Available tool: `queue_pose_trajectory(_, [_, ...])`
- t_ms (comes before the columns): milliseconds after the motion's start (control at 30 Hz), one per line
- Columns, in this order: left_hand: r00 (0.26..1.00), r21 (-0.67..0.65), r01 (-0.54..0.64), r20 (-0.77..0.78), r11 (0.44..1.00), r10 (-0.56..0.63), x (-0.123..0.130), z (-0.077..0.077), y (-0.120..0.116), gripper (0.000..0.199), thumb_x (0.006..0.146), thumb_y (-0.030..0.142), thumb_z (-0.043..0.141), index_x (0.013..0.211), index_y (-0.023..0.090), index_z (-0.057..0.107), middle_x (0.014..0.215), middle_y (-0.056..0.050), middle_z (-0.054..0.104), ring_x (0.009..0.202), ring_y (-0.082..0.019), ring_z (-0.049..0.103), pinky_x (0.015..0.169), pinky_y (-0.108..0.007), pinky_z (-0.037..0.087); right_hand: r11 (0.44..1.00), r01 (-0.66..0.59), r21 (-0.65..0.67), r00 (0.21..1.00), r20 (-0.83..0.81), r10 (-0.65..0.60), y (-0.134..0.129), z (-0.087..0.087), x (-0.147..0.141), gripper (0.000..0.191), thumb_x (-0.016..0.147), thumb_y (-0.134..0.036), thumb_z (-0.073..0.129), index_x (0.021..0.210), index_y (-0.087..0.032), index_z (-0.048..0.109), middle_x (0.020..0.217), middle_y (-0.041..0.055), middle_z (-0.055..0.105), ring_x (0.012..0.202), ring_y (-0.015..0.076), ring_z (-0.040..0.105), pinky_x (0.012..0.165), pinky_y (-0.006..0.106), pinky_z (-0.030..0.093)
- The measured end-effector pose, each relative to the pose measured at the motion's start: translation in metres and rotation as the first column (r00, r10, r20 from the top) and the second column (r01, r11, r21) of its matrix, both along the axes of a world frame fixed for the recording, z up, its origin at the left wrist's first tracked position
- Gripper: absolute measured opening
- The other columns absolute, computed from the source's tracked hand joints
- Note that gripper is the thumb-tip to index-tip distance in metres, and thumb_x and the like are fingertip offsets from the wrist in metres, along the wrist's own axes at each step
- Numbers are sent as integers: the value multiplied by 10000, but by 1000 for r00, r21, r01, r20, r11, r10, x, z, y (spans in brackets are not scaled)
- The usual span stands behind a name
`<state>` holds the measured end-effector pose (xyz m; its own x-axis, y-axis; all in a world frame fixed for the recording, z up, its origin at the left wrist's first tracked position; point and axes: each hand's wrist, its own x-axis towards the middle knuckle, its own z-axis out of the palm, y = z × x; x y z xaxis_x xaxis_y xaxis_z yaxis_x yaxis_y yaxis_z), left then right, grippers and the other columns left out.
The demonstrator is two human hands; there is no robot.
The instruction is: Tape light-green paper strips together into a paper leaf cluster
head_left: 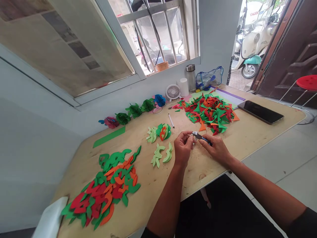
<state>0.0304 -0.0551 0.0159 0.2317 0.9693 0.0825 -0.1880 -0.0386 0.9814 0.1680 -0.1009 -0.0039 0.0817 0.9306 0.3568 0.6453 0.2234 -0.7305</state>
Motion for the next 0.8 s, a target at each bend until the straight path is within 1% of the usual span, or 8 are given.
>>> queue_pose_trajectory(133, [1000,12,7,-10,1000,-6,0,-2,0,229,732,299,629,899,143,612,582,20,594,425,-45,408,441,-178,347,1000,13,-16,1000,7,-13,0,0,0,321,895,-415,426,756,-176,589,571,-31,442,531,104,388,517,234,288])
queue_pose_trajectory(300, [1000,24,14,-17,1000,-14,-1,-3,1,225,740,296,623,903,141,611,585,18,596,426,-42,402,437,-172,337,999,40,-15,999,18,-40,0,0,-1,321,885,-423,441,752,-173,592,563,-34,436,523,102,385,510,230,289])
queue_pose_trajectory(533, [999,36,22,-48,999,-20,-1,-4,1,236,737,303,629,907,139,619,590,10,603,432,-45,404,435,-171,337,996,81,30,997,1,-81,0,-3,0,301,873,-413,469,747,-178,607,535,-39,432,494,92,367,492,224,283])
queue_pose_trajectory(700, [998,20,6,-62,1000,-5,-1,-3,1,239,732,314,637,896,141,623,593,7,605,427,-44,400,429,-170,329,987,159,36,986,-47,-158,1,-1,0,293,858,-433,485,800,-175,611,564,-26,487,507,100,389,491,225,302])
queue_pose_trajectory(800, [998,18,7,-55,1000,-6,0,-2,1,255,723,330,653,894,142,625,599,6,610,433,-46,411,435,-171,335,984,172,42,983,-74,-169,1,2,-1,279,842,-435,510,827,-174,607,596,-22,513,518,101,402,499,228,315])
